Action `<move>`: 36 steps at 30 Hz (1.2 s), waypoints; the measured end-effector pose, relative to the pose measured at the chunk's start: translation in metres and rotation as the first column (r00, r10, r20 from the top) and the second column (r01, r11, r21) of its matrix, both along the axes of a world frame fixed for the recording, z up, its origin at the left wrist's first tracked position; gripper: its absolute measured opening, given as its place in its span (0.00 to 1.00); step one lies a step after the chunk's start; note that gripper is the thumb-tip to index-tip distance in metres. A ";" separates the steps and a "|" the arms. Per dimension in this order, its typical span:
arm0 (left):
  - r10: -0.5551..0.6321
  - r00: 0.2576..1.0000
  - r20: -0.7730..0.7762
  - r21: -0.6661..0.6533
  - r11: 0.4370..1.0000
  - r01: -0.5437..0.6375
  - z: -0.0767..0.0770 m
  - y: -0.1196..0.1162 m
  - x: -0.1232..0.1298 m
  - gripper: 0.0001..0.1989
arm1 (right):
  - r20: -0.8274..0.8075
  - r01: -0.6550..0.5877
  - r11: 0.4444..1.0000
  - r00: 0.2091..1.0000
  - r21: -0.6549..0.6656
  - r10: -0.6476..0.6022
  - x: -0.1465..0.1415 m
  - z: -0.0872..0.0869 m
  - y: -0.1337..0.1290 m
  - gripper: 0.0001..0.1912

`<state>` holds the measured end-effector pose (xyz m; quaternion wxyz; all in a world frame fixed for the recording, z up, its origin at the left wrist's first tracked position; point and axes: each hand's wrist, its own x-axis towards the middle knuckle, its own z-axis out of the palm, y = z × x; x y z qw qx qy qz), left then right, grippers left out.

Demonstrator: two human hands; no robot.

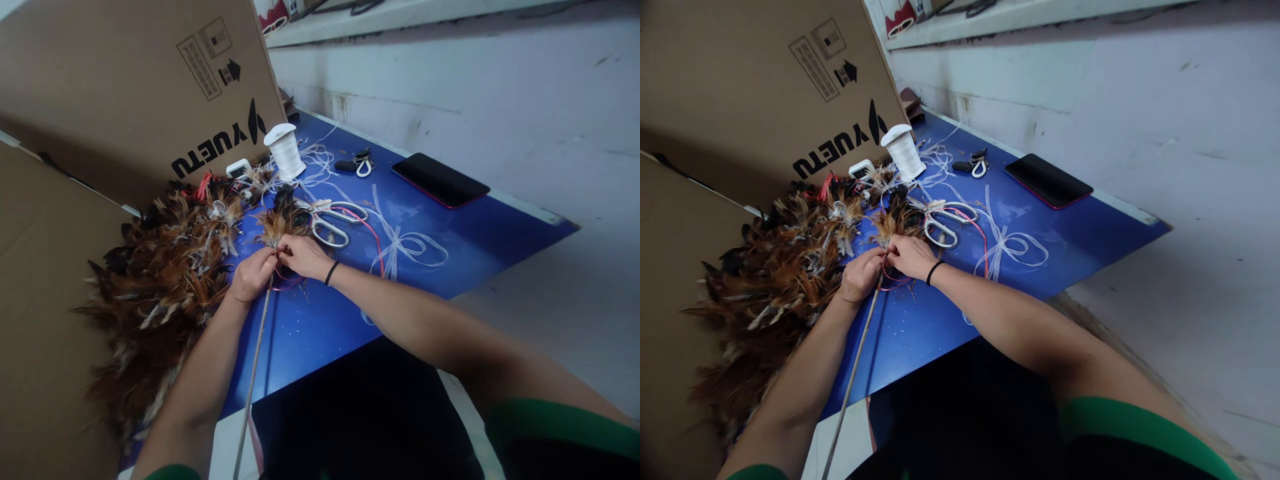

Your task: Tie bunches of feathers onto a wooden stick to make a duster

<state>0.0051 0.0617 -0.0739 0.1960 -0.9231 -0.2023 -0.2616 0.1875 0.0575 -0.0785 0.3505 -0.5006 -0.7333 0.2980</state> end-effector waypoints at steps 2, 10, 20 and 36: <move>-0.001 1.000 0.025 -0.019 1.000 0.002 -0.001 0.000 -0.001 0.08 | -0.041 -0.011 1.000 0.999 0.002 0.012 0.001 0.000 0.000 0.04; -0.025 0.997 0.070 -0.052 0.998 0.029 -0.003 0.001 -0.006 0.09 | -0.164 -0.076 0.995 0.983 0.062 0.085 0.002 -0.009 0.004 0.11; -0.014 0.999 0.043 -0.040 0.999 0.016 -0.007 0.002 -0.008 0.08 | -0.088 -0.011 0.999 0.996 0.053 0.016 0.001 -0.002 0.001 0.07; 0.056 0.983 0.173 -0.098 0.994 -0.039 -0.016 0.004 -0.005 0.06 | -0.064 -0.041 0.996 0.997 0.081 0.046 0.002 0.002 0.001 0.07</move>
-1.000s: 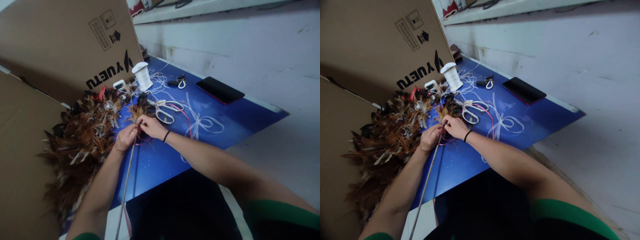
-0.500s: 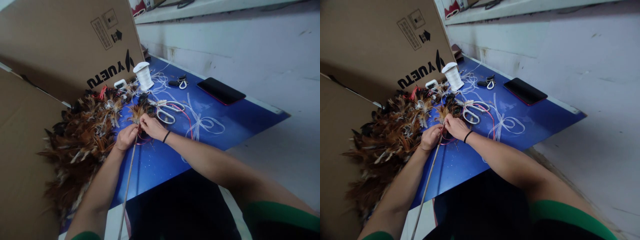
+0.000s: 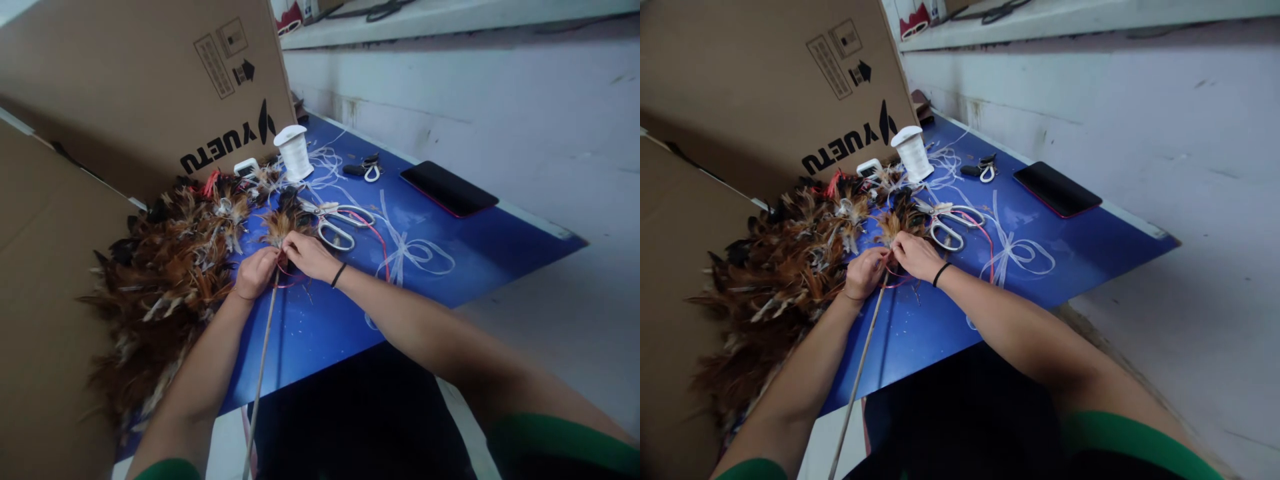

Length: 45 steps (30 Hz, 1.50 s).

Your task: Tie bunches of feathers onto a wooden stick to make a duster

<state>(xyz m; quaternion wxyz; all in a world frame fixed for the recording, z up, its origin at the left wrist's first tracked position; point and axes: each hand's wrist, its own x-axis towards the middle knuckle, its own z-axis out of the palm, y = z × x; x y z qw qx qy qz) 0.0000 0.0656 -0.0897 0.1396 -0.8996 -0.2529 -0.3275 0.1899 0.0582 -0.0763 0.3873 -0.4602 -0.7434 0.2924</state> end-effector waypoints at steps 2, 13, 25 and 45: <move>0.058 0.996 0.064 -0.008 0.998 -0.058 -0.002 0.000 0.003 0.05 | 0.021 0.003 1.000 1.000 -0.031 -0.002 0.001 0.002 0.000 0.06; 0.314 0.869 0.382 -0.344 0.921 -0.182 0.000 -0.004 0.010 0.04 | 0.079 0.052 0.998 0.996 -0.041 -0.049 0.009 0.001 0.002 0.06; 0.455 0.672 0.584 -0.737 0.644 0.204 0.005 -0.003 0.013 0.07 | -0.464 -0.135 0.916 0.884 -0.378 -0.061 0.005 -0.005 0.004 0.12; 0.470 0.509 0.721 -0.687 0.580 0.436 0.006 -0.006 0.027 0.11 | 0.061 0.158 0.977 0.984 0.142 -0.168 0.006 0.003 -0.008 0.06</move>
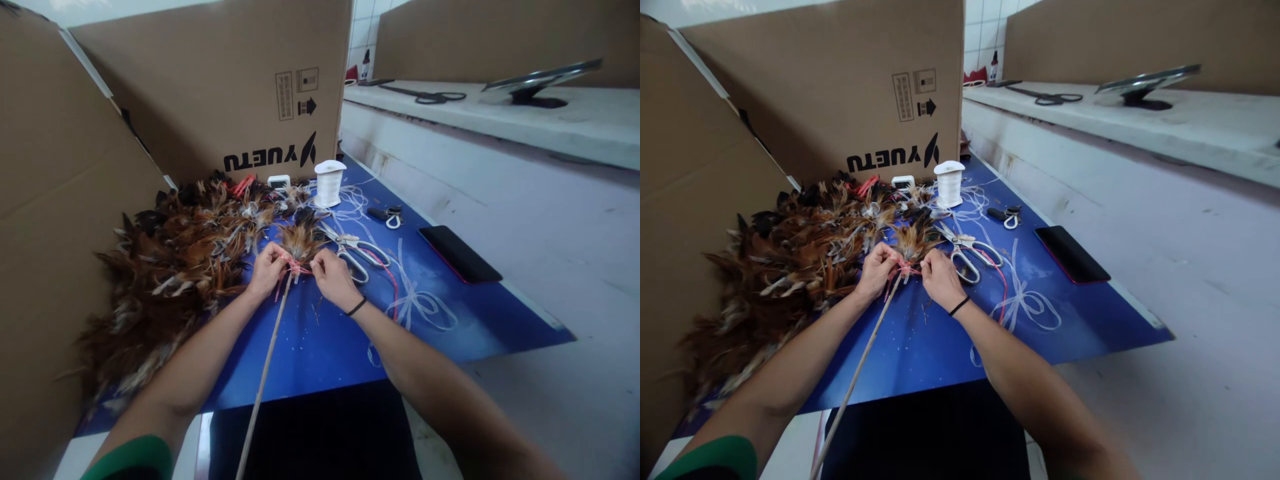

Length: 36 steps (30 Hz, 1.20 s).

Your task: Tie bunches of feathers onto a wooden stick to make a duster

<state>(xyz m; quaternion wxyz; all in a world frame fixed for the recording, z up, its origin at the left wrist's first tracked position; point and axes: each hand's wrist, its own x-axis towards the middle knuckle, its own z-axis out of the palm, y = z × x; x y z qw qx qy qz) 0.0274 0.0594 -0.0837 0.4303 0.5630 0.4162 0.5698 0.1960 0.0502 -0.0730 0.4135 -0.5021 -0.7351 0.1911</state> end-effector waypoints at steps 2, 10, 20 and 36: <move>0.025 0.999 -0.036 -0.001 1.000 -0.025 -0.002 0.001 -0.001 0.10 | 0.040 0.021 1.000 0.999 0.024 -0.022 0.000 -0.001 -0.001 0.06; 0.053 0.916 -0.398 0.072 0.997 -0.027 0.003 -0.002 -0.006 0.05 | 0.020 -0.004 0.995 1.000 -0.104 0.006 0.000 0.001 -0.004 0.06; 0.077 0.698 -0.712 0.252 0.956 0.152 0.003 -0.002 -0.008 0.04 | -0.307 -0.197 0.927 0.947 -0.319 0.095 0.002 -0.013 0.008 0.11; 0.167 0.491 -0.855 0.357 0.877 0.323 -0.003 -0.004 -0.008 0.09 | -0.498 -0.393 0.821 0.853 -0.414 0.157 -0.007 0.000 -0.005 0.12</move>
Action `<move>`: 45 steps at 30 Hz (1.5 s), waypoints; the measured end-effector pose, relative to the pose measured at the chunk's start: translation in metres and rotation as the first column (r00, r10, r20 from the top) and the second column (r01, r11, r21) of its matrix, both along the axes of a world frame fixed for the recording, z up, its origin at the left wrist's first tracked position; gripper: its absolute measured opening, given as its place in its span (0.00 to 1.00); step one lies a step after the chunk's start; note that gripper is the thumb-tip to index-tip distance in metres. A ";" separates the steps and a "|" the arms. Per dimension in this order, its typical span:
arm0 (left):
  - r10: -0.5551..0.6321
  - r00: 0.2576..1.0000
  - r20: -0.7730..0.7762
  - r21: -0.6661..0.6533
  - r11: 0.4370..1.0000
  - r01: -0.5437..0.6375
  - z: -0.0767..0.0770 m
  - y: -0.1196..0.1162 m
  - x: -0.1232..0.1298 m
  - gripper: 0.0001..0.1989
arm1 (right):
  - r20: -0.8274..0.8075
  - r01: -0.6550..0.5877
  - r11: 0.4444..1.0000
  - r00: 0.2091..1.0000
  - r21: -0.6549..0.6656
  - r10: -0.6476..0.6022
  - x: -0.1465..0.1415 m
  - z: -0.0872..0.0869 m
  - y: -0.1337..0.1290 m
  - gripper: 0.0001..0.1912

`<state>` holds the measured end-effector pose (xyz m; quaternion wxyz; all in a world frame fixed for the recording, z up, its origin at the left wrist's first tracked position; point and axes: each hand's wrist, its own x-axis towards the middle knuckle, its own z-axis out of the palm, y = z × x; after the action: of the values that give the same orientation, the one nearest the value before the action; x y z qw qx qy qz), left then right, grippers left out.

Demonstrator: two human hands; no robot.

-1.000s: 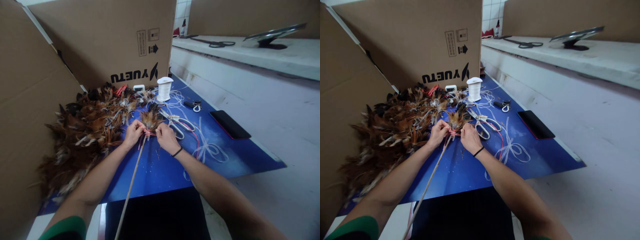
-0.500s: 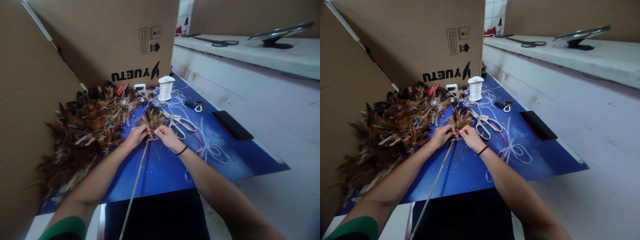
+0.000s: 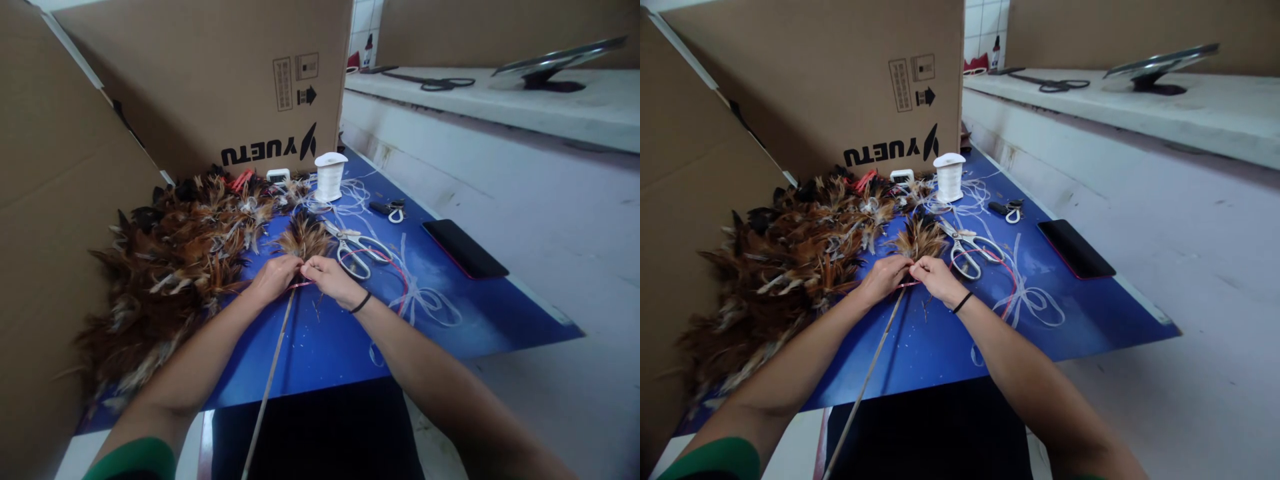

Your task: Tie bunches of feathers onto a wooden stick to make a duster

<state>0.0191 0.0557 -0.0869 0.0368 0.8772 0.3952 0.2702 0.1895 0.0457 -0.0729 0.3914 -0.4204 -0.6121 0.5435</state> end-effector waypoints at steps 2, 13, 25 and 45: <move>0.001 1.000 0.029 -0.009 1.000 -0.001 0.001 0.000 0.001 0.08 | -0.026 0.016 1.000 1.000 -0.014 -0.017 0.002 0.003 0.000 0.11; 0.034 0.995 0.095 0.030 0.999 -0.037 0.001 0.001 -0.002 0.04 | 0.266 0.349 0.886 0.862 0.304 -0.431 0.032 0.011 0.013 0.08; 0.018 0.999 0.051 0.064 0.998 -0.021 0.001 0.000 -0.003 0.07 | 0.295 -0.041 0.842 0.945 0.538 -0.143 0.007 -0.002 0.006 0.17; -0.001 1.000 0.029 0.089 0.996 -0.001 -0.001 0.000 0.001 0.08 | -0.168 0.131 0.976 0.973 -0.172 -0.161 0.004 0.008 0.009 0.07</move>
<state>0.0197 0.0561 -0.0875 0.0032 0.8739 0.3823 0.3002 0.1935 0.0552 -0.0654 0.4493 -0.4433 -0.4957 0.5965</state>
